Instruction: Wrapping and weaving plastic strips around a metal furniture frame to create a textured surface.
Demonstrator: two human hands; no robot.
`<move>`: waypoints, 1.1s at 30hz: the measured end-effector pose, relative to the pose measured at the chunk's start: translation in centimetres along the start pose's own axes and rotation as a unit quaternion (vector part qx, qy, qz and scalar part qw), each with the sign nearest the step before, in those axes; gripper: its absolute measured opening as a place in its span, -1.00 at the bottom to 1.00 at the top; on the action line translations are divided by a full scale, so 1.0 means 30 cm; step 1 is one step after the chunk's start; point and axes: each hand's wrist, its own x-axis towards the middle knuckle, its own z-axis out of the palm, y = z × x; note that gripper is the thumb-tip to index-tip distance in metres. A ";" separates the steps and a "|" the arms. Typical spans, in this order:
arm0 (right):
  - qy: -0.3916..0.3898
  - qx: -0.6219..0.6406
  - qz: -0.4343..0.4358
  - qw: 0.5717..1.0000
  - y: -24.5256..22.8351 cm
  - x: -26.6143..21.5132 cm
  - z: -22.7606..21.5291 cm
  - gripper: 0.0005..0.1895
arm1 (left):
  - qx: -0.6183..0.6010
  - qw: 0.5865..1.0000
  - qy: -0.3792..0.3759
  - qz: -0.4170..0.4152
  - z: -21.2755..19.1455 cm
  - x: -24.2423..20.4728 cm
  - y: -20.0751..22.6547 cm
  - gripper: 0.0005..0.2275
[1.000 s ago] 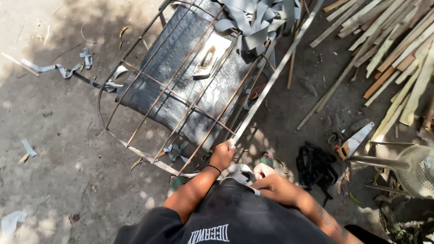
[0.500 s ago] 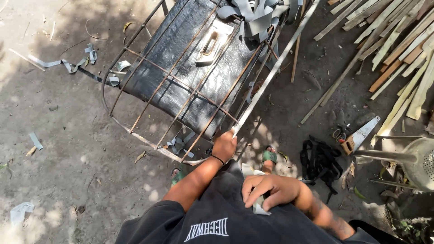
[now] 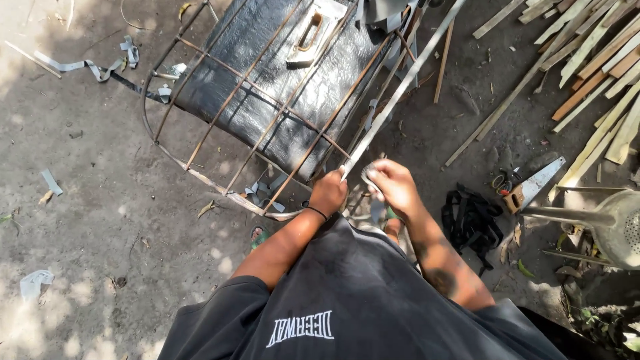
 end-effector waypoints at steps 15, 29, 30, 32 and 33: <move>0.021 -0.450 0.026 0.892 0.207 0.441 0.155 -0.72 | -0.096 0.992 -0.030 -0.074 -0.216 -0.039 0.159 -0.70; -0.101 -0.510 -0.039 0.853 0.053 0.399 0.111 -0.70 | -0.484 0.761 -0.190 -0.389 -0.135 0.165 0.063 -0.62; -0.099 -0.508 -0.038 0.855 0.076 0.389 0.075 -0.70 | -0.482 0.762 -0.192 -0.388 -0.125 0.164 0.055 -0.62; -0.094 -0.398 0.018 0.912 0.123 0.370 -0.003 -0.51 | -0.483 0.765 -0.199 -0.376 -0.101 0.166 0.041 -0.51; -0.091 -0.396 0.020 0.914 0.113 0.315 -0.015 -0.51 | -0.481 0.766 -0.203 -0.375 -0.138 0.176 0.069 -0.51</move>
